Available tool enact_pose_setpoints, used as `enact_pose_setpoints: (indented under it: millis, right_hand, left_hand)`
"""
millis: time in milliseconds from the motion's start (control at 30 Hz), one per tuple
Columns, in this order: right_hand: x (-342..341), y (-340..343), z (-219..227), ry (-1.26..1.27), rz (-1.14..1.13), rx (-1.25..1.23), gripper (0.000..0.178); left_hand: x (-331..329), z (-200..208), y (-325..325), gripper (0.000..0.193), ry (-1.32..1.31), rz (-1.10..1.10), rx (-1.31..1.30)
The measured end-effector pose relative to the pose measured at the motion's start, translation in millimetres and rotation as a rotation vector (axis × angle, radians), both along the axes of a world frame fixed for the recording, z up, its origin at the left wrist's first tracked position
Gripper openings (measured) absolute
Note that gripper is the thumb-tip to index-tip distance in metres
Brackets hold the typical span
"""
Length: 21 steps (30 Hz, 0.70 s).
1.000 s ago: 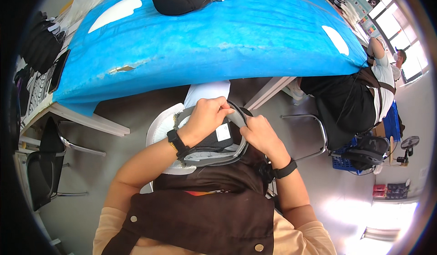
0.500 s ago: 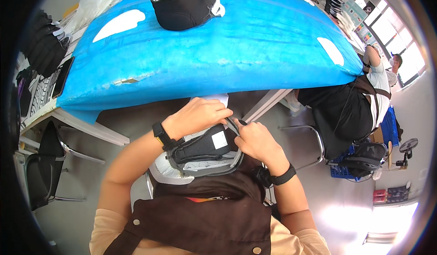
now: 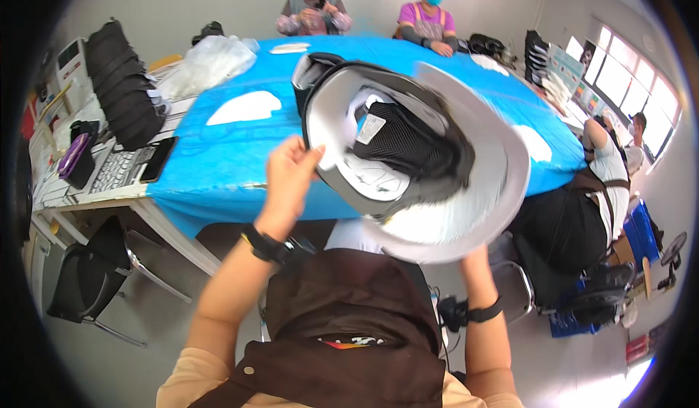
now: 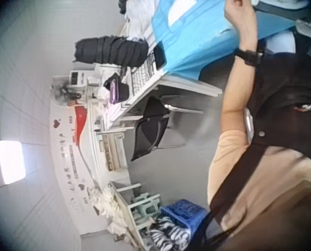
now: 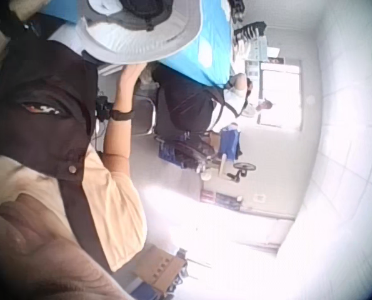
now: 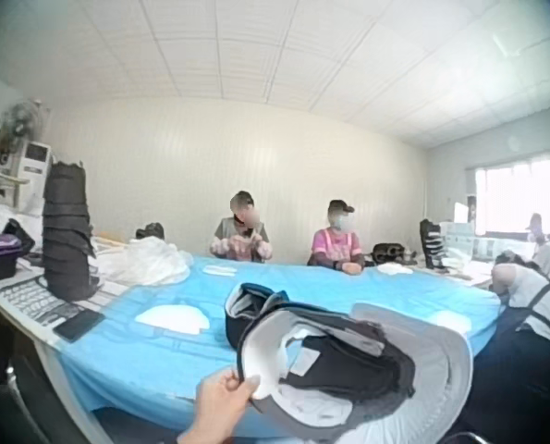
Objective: The person holds a partially assembled shoe upper, turns it over, and presses on the interior seams with their hands. They then pick up a stack of black shoe components, align them on the table, and hand them to another person.
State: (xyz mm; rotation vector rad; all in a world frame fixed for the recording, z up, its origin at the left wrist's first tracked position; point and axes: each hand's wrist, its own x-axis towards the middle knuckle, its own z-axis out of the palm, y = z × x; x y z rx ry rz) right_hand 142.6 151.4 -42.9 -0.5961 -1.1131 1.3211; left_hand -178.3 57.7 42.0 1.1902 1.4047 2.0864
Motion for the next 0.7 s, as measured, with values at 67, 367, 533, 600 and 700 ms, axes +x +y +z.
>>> enact_pose_setpoints:
  millis: [67, 367, 533, 600, 700]
  right_hand:
    - [-32, -48, 37, -0.923, 0.151, -0.12, 0.044]
    - [-105, -92, 8, -0.423, 0.204, 0.128, 0.035]
    - [-95, -93, -5, -0.327, 0.138, -0.236, 0.04]
    - [-83, -86, -1, -0.397, 0.081, -0.079, 0.026]
    - [-70, -92, 21, -0.469, 0.377, -0.317, 0.028]
  left_hand:
    - [22, -21, -13, 0.012, -0.381, -0.159, 0.021]
    - [96, -63, -50, 0.017, -0.764, -0.449, -0.054]
    - [89, -63, -67, 0.032, -0.687, -0.647, -0.232]
    - [79, -64, -78, 0.039, -0.585, -0.684, -0.428]
    - [72, -74, -88, 0.049, -0.48, -0.587, -0.376]
